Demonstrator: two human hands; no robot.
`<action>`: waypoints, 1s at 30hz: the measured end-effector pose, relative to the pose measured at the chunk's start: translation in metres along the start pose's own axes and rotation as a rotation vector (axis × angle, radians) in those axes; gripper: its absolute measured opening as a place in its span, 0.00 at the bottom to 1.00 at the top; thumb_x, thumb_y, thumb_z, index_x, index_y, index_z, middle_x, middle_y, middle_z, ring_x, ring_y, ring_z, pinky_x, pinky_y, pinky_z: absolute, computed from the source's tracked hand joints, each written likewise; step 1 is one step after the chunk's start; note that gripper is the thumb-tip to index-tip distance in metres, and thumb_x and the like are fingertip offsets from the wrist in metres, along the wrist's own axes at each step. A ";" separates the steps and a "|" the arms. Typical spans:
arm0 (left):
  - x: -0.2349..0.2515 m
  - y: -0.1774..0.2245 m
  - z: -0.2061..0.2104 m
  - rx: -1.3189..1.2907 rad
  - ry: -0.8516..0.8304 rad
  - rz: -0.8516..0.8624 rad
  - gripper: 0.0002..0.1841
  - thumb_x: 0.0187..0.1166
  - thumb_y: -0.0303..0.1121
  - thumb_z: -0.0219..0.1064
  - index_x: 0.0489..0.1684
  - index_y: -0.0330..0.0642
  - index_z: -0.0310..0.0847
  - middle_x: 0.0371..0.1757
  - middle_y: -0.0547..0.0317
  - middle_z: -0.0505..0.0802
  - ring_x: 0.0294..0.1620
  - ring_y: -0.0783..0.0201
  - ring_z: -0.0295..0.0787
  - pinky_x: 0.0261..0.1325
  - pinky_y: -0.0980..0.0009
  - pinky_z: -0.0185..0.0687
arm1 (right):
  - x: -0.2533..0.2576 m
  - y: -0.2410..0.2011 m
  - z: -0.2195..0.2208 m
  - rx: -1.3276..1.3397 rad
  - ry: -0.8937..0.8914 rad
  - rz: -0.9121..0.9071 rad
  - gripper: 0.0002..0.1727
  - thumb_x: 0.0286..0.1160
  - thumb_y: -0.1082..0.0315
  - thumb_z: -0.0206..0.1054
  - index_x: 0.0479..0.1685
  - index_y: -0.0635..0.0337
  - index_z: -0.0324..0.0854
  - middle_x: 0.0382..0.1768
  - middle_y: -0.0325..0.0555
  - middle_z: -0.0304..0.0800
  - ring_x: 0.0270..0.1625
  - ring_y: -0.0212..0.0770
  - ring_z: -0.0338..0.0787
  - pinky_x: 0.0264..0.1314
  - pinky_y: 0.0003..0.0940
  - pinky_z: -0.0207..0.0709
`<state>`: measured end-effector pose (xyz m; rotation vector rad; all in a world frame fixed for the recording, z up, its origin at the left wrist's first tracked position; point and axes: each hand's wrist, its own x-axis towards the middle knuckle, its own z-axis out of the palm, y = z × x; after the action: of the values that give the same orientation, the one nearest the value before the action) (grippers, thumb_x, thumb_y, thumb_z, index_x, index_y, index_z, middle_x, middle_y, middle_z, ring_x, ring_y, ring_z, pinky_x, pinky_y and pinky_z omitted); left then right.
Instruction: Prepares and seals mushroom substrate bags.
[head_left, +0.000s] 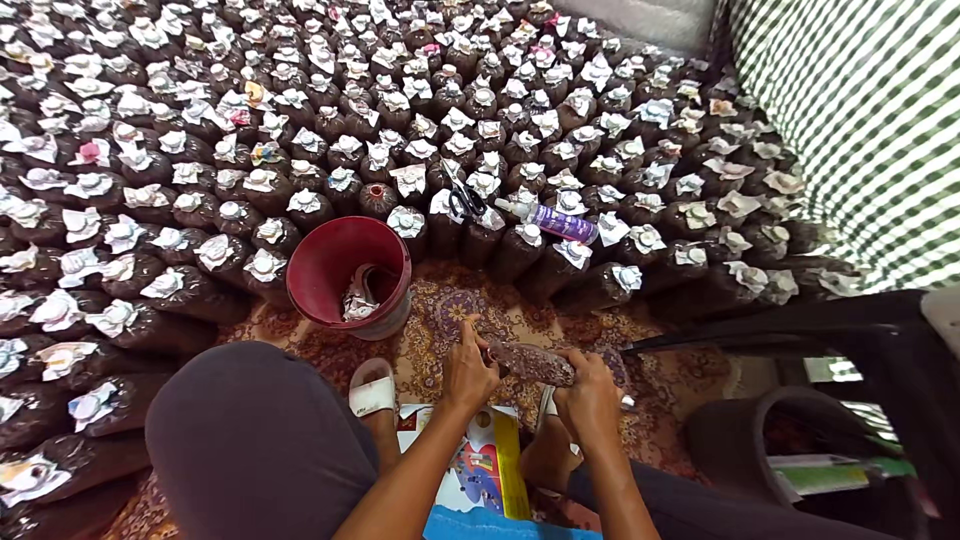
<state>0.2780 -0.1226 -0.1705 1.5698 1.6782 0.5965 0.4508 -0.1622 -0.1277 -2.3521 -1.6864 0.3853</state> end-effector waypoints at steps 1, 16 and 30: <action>0.000 0.000 0.000 -0.001 -0.003 0.000 0.46 0.60 0.30 0.80 0.85 0.45 0.58 0.44 0.57 0.94 0.45 0.53 0.93 0.51 0.49 0.88 | 0.000 0.000 0.000 -0.001 -0.002 -0.002 0.28 0.52 0.81 0.78 0.58 0.49 0.90 0.53 0.58 0.88 0.60 0.66 0.86 0.55 0.72 0.73; -0.001 0.000 0.001 -0.003 -0.045 -0.036 0.49 0.64 0.29 0.78 0.91 0.48 0.52 0.51 0.54 0.93 0.49 0.51 0.93 0.56 0.50 0.87 | 0.002 0.011 0.013 0.119 -0.090 0.076 0.28 0.55 0.81 0.75 0.60 0.53 0.89 0.55 0.60 0.88 0.60 0.65 0.87 0.57 0.71 0.76; -0.005 -0.004 -0.039 -0.078 -0.034 -0.052 0.64 0.61 0.30 0.82 0.97 0.50 0.31 0.54 0.53 0.93 0.50 0.51 0.92 0.55 0.47 0.88 | 0.001 0.035 0.043 0.664 -0.161 0.225 0.28 0.51 0.85 0.75 0.59 0.62 0.86 0.53 0.53 0.93 0.54 0.43 0.94 0.59 0.47 0.88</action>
<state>0.2454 -0.1218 -0.1489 1.4685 1.6458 0.5986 0.4679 -0.1717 -0.1801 -2.0300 -1.1007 1.0183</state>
